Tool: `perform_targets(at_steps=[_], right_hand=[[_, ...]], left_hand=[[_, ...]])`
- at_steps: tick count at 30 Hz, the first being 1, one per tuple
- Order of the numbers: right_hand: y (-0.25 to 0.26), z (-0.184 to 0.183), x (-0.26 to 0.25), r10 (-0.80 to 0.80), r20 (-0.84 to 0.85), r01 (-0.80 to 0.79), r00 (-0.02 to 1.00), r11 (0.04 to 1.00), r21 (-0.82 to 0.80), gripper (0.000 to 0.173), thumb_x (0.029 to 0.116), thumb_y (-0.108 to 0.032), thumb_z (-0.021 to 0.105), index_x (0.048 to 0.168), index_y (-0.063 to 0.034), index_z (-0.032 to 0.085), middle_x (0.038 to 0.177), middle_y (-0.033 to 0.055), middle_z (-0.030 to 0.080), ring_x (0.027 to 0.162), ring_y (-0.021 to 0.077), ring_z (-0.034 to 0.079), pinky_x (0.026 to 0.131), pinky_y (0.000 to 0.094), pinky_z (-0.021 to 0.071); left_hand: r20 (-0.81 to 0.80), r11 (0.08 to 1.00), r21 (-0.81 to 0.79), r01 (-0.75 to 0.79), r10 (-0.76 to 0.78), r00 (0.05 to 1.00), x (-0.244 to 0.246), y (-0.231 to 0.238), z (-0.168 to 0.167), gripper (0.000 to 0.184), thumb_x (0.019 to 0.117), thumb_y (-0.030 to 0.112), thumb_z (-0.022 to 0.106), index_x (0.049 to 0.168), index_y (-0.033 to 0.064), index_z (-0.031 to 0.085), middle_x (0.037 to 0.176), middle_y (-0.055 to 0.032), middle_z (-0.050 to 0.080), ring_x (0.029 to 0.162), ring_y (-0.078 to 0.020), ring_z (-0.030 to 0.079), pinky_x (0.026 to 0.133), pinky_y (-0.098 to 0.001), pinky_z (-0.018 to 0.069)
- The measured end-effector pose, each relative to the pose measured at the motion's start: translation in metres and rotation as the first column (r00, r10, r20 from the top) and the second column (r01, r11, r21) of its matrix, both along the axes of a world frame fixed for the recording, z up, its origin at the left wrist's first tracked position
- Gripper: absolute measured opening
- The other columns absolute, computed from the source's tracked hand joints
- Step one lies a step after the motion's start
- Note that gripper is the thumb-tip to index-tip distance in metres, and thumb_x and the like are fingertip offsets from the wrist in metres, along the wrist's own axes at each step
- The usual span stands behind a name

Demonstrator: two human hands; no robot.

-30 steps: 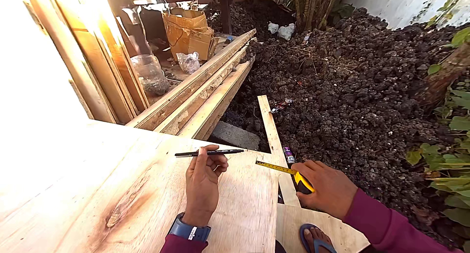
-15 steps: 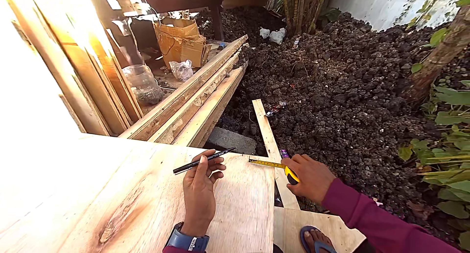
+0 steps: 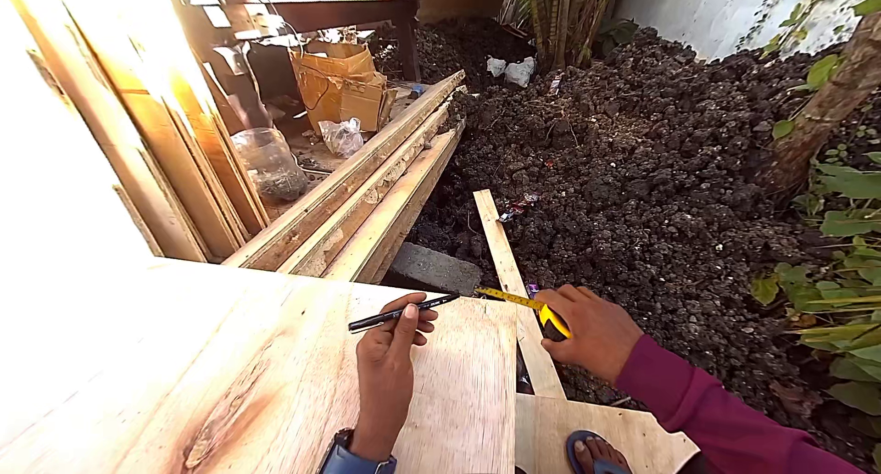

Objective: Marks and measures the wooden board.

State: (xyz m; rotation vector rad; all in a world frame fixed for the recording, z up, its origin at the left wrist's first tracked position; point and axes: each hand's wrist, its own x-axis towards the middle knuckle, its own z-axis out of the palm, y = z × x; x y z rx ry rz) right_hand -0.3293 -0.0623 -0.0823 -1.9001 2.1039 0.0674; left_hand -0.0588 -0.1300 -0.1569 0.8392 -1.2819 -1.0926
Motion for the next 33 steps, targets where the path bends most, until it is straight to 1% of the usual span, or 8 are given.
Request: perform_targets(at_steps=[3,6,10,14,17,24,28,33], right_hand=[[0.002,0.007,-0.007,-0.056,0.033,0.059,0.998,0.994,-0.087,0.064,0.086,-0.043,0.08,0.143,-0.0254,0.058,0.127,0.0067,0.063,0.117,0.028,0.062,0.089,0.049,0.0557],[0.004,0.009,-0.013,-0.076,0.023,0.078,0.997,0.989,-0.127,0.064,0.0843,-0.045,0.081,0.142,-0.0263,0.059,0.124,0.0046,0.064,0.114,0.0259,0.063,0.087,0.0469,0.0563],[0.005,0.01,-0.013,-0.074,0.03,0.078,0.997,0.987,-0.138,0.064,0.0832,-0.045,0.082,0.14,-0.0267,0.06,0.122,0.0041,0.064,0.112,0.0251,0.063,0.086,0.0451,0.0563],[0.005,0.011,-0.009,-0.057,0.042,0.062,0.998,0.989,-0.134,0.064,0.0837,-0.045,0.081,0.141,-0.0269,0.06,0.124,0.0043,0.064,0.114,0.0244,0.063,0.087,0.045,0.0565],[0.005,0.011,-0.007,-0.048,0.05,0.055,0.998,0.989,-0.137,0.064,0.0834,-0.044,0.082,0.141,-0.0261,0.06,0.123,0.005,0.064,0.113,0.0252,0.063,0.086,0.0454,0.0564],[0.006,0.013,-0.005,-0.038,0.021,0.04,0.999,0.993,-0.11,0.065,0.0842,-0.044,0.081,0.143,-0.0283,0.059,0.123,0.0037,0.064,0.115,0.0248,0.062,0.086,0.044,0.0561],[0.004,0.012,-0.006,-0.02,-0.028,0.019,0.999,1.0,-0.023,0.065,0.0856,-0.043,0.08,0.145,-0.0283,0.057,0.126,0.0051,0.063,0.118,0.0271,0.06,0.087,0.0458,0.0558],[0.0,0.003,-0.004,0.025,-0.057,-0.02,0.998,0.997,0.074,0.062,0.0871,-0.039,0.078,0.144,-0.0271,0.057,0.127,0.0079,0.061,0.122,0.0303,0.058,0.089,0.0481,0.0539]], left_hand=[[0.132,0.999,-0.023,0.047,-0.043,0.99,-0.003,0.001,-0.003,0.029,0.1056,0.022,0.053,0.117,0.0047,0.073,0.093,-0.012,0.075,0.08,-0.0229,0.072,0.067,-0.0298,0.058],[0.222,0.996,0.014,0.092,-0.093,0.971,-0.007,0.003,-0.003,0.024,0.1038,0.021,0.056,0.113,0.0075,0.074,0.09,-0.0089,0.076,0.079,-0.0201,0.071,0.068,-0.0286,0.0564],[0.24,0.993,0.027,0.111,-0.114,0.964,-0.01,0.003,-0.004,0.022,0.1017,0.021,0.06,0.112,0.0081,0.075,0.091,-0.0083,0.077,0.08,-0.0197,0.072,0.068,-0.0278,0.0569],[0.246,0.995,0.015,0.103,-0.103,0.964,-0.011,0.001,-0.004,0.024,0.1018,0.02,0.059,0.113,0.0077,0.076,0.095,-0.0085,0.077,0.08,-0.0198,0.072,0.067,-0.0278,0.0563],[0.257,0.994,0.021,0.105,-0.106,0.961,-0.011,0.001,-0.003,0.024,0.102,0.021,0.059,0.114,0.0085,0.076,0.096,-0.0079,0.078,0.08,-0.0191,0.072,0.066,-0.0274,0.0559],[0.281,0.992,0.036,0.121,-0.126,0.951,-0.013,0.0,-0.003,0.025,0.1033,0.023,0.057,0.115,0.0103,0.075,0.097,-0.007,0.078,0.082,-0.019,0.072,0.067,-0.0275,0.0546],[0.29,0.992,0.029,0.123,-0.126,0.949,-0.013,0.0,-0.003,0.025,0.1031,0.024,0.058,0.115,0.0107,0.076,0.096,-0.0061,0.078,0.08,-0.018,0.071,0.065,-0.0269,0.0532],[0.298,0.992,0.032,0.125,-0.129,0.946,-0.013,-0.001,-0.004,0.026,0.1033,0.024,0.057,0.116,0.0107,0.076,0.097,-0.0066,0.078,0.08,-0.0185,0.071,0.065,-0.0274,0.0546]])
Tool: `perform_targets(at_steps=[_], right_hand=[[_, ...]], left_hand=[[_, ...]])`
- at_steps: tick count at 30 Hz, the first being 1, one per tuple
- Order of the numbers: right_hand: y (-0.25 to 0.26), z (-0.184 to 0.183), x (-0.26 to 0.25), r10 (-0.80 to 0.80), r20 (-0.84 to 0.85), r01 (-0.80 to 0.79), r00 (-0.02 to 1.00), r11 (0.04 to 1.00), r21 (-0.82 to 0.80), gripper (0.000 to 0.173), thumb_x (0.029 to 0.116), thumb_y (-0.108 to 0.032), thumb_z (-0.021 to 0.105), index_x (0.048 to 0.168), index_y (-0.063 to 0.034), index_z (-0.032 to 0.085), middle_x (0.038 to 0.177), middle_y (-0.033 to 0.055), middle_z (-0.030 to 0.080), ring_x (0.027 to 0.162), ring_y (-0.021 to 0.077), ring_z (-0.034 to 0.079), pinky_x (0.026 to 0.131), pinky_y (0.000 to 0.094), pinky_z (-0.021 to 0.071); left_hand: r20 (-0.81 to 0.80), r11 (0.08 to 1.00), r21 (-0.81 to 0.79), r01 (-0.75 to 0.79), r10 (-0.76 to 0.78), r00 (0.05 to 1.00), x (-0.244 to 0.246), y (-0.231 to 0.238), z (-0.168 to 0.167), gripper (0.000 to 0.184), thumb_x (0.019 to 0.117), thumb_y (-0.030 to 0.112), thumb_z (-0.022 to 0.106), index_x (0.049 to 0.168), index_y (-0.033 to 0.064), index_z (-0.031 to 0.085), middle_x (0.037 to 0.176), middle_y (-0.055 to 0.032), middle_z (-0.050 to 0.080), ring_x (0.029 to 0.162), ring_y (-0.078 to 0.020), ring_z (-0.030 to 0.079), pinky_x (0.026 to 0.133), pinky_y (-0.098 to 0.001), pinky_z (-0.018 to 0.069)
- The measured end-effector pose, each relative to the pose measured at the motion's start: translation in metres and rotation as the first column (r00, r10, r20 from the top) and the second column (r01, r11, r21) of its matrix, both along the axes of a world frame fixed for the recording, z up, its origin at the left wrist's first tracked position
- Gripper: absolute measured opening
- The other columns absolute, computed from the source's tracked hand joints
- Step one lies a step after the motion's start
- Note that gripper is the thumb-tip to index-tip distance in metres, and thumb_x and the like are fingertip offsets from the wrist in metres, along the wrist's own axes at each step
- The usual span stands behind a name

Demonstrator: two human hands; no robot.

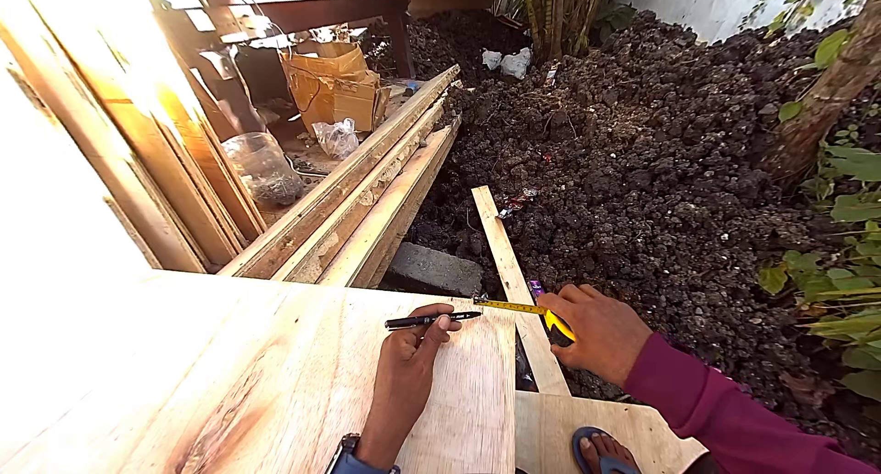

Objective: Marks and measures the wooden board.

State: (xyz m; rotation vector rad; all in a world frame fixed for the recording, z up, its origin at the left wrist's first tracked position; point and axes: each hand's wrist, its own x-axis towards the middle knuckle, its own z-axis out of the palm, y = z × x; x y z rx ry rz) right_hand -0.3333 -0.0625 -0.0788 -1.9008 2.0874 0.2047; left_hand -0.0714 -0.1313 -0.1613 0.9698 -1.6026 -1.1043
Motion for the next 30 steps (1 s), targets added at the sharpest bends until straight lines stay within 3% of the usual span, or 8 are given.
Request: perform_targets(at_steps=[7,30], right_hand=[[-0.005,-0.007,0.003,0.028,-0.008,-0.027,1.0,0.998,0.063,0.061,0.0889,-0.039,0.076,0.145,-0.0276,0.055,0.13,0.0085,0.06,0.125,0.0311,0.056,0.092,0.049,0.0533],[-0.015,-0.01,0.019,0.06,0.041,-0.062,0.997,0.996,0.056,0.059,0.09,-0.04,0.074,0.145,-0.0274,0.055,0.132,0.0091,0.059,0.125,0.0326,0.056,0.092,0.0509,0.0527]], left_hand=[[0.002,1.0,0.007,0.003,-0.003,1.0,0.001,0.0,0.0,0.025,0.1027,0.023,0.058,0.115,0.0099,0.076,0.098,-0.0065,0.078,0.082,-0.0186,0.072,0.066,-0.0269,0.055],[-0.021,1.0,-0.004,0.015,-0.015,1.0,0.002,0.001,0.0,0.026,0.1027,0.021,0.057,0.116,0.0082,0.075,0.096,-0.0084,0.078,0.082,-0.0191,0.072,0.067,-0.0268,0.0551]])
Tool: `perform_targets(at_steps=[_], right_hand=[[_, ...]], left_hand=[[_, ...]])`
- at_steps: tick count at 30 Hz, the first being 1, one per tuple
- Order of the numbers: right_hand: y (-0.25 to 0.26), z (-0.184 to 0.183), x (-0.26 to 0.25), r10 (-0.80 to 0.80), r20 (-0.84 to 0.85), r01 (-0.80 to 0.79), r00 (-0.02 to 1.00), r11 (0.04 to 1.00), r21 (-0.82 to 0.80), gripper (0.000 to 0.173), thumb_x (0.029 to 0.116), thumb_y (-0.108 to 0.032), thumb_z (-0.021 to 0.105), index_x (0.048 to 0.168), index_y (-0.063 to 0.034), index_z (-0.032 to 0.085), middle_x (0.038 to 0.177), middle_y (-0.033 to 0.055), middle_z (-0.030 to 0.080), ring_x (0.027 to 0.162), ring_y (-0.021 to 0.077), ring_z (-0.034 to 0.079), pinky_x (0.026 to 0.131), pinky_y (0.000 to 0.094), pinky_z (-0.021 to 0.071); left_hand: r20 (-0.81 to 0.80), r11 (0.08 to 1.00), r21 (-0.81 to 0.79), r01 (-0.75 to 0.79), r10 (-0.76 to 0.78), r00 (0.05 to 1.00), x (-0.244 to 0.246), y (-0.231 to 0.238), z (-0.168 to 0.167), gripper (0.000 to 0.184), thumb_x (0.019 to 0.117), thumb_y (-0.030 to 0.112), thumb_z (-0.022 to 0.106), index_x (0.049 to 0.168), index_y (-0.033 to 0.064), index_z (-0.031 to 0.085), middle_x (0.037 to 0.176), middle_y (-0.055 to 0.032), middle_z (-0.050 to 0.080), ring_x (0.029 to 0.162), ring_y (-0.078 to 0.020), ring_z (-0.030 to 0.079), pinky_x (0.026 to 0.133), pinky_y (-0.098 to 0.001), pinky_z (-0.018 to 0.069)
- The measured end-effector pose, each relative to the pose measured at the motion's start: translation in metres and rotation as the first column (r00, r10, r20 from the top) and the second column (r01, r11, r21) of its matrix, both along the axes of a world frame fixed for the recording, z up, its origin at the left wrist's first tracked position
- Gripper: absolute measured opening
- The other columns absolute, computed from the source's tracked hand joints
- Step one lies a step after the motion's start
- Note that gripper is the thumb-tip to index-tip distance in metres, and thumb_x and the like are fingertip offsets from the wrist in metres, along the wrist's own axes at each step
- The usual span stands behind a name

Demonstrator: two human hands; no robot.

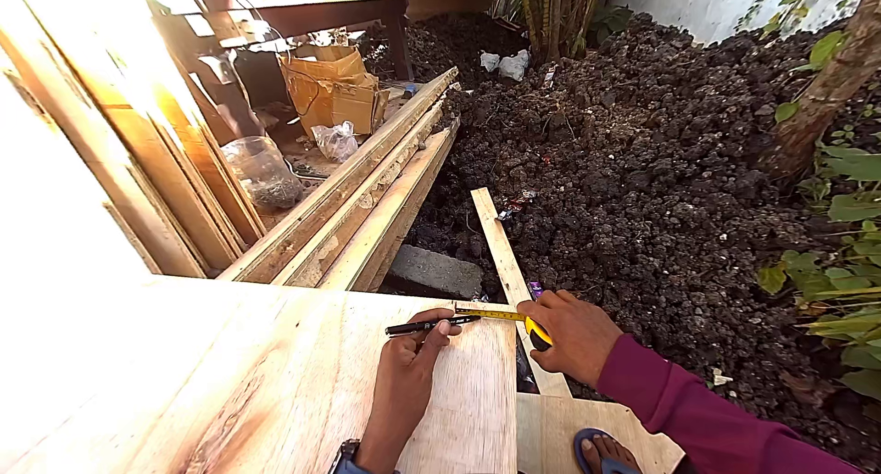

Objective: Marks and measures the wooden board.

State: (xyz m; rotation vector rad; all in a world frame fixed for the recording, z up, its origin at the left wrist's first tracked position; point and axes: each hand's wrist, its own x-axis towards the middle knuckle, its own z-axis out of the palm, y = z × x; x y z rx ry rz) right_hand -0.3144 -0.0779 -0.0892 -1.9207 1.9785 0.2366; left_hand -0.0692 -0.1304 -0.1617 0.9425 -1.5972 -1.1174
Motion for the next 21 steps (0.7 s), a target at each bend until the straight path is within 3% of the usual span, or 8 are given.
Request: perform_targets(at_steps=[21], right_hand=[[-0.0023,-0.0013,0.0029,-0.004,-0.015,0.004,1.0,1.0,0.018,0.062,0.0906,-0.039,0.074,0.148,-0.0279,0.053,0.135,0.0097,0.058,0.127,0.0329,0.054,0.094,0.0505,0.0519]], left_hand=[[-0.006,1.0,0.001,0.001,-0.001,1.0,-0.0003,0.0001,-0.0028,0.025,0.1024,0.02,0.058,0.116,0.0068,0.075,0.096,-0.0088,0.078,0.082,-0.0189,0.072,0.066,-0.026,0.0553]])
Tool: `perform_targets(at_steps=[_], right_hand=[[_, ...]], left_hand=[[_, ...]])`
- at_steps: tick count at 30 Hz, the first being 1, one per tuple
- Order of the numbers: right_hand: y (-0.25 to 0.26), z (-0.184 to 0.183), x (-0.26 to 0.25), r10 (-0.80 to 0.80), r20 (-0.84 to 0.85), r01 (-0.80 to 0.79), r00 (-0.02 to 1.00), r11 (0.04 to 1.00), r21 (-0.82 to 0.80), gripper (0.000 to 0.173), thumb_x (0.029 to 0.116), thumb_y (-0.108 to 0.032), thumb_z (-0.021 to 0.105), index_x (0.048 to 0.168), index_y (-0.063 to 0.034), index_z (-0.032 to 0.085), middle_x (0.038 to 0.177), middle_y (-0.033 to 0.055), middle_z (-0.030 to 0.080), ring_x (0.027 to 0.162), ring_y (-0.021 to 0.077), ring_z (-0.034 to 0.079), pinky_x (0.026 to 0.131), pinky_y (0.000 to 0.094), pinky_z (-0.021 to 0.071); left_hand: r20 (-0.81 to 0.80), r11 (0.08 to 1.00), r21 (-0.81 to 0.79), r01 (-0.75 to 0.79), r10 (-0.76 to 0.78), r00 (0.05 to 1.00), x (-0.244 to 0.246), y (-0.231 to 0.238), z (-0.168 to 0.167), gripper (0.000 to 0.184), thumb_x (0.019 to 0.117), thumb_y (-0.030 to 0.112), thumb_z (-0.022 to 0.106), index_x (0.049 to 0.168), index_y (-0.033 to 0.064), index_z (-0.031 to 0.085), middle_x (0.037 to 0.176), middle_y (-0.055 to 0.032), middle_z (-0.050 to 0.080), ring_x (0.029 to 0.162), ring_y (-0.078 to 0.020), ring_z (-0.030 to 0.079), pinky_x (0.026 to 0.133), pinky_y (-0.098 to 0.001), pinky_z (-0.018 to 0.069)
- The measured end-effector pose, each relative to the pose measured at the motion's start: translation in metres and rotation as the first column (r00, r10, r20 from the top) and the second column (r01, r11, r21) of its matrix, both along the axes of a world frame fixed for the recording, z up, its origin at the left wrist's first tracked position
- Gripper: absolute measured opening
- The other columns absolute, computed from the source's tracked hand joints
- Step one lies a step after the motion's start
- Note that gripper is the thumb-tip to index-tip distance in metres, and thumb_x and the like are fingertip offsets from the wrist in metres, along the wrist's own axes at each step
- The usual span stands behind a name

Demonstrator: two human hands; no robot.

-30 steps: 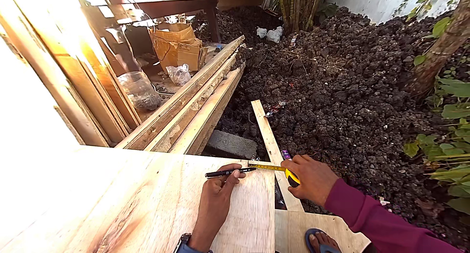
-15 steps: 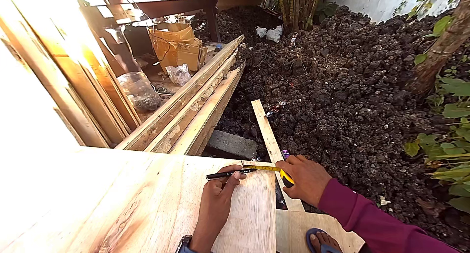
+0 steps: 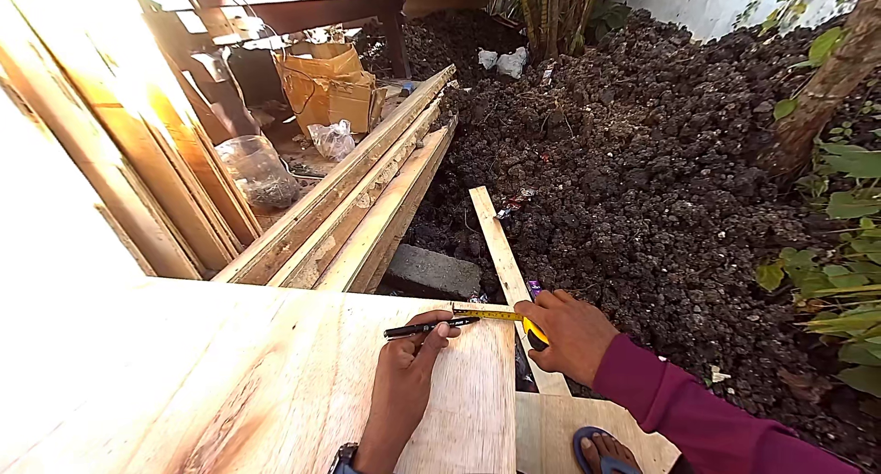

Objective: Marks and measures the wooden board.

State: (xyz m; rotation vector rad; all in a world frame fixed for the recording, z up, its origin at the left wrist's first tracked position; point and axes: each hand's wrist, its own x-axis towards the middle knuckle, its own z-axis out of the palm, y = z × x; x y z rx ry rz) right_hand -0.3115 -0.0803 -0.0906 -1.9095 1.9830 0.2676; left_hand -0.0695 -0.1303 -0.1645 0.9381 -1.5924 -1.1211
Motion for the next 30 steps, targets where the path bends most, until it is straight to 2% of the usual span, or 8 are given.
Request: perform_targets(at_steps=[30], right_hand=[[-0.0023,-0.0002,0.0037,0.009,0.003,-0.009,1.0,1.0,0.002,0.061,0.0903,-0.036,0.074,0.147,-0.0257,0.053,0.133,0.0108,0.058,0.127,0.0341,0.054,0.092,0.0521,0.0524]], left_hand=[[-0.015,1.0,-0.002,0.01,-0.01,1.0,-0.0011,0.0002,-0.0002,0.025,0.1022,0.019,0.058,0.116,0.0056,0.075,0.097,-0.0104,0.078,0.08,-0.02,0.072,0.067,-0.0262,0.0564]])
